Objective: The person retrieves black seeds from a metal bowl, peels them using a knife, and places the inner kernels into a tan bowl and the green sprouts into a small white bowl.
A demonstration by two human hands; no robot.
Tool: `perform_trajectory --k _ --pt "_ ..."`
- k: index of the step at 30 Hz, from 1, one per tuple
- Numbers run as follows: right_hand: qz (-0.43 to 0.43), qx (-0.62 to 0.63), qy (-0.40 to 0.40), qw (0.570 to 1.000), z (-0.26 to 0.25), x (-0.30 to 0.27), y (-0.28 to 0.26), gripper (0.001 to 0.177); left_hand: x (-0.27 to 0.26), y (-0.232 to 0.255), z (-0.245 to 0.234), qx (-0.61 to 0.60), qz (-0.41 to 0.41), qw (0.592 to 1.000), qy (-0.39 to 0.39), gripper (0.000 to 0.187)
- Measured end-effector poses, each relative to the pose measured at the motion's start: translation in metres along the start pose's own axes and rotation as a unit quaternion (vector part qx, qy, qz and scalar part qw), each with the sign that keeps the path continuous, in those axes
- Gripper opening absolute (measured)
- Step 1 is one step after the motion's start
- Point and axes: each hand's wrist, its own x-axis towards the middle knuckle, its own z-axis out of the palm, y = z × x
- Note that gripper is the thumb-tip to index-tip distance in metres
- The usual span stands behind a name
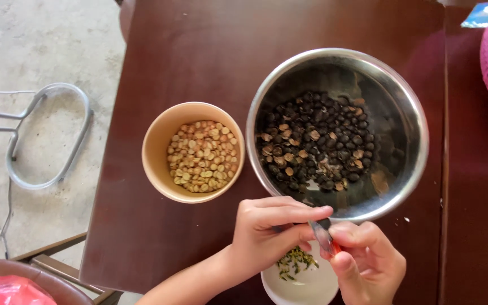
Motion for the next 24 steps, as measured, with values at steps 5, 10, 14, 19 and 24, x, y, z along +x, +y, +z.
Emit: perform_trajectory --k 5,10,14,19,24 --pt "0.11 0.175 -0.03 0.978 -0.021 0.009 0.012 0.039 -0.002 -0.006 0.003 -0.083 -0.032 0.996 0.0 0.029" --pt "0.138 0.159 -0.029 0.977 -0.039 0.022 0.005 0.044 0.002 -0.015 -0.005 -0.13 -0.057 0.99 0.02 0.026" --pt "0.1 -0.136 0.068 0.983 -0.03 0.032 -0.011 0.045 0.006 -0.009 -0.01 -0.204 -0.116 0.972 0.018 0.029" --pt "0.02 -0.194 0.046 0.98 -0.024 0.038 -0.015 0.047 0.01 -0.003 -0.008 -0.248 -0.132 0.959 0.045 0.036" --pt "-0.013 -0.192 0.008 0.981 -0.023 0.026 -0.011 0.049 0.009 -0.009 -0.009 -0.239 -0.18 0.953 0.055 0.032"
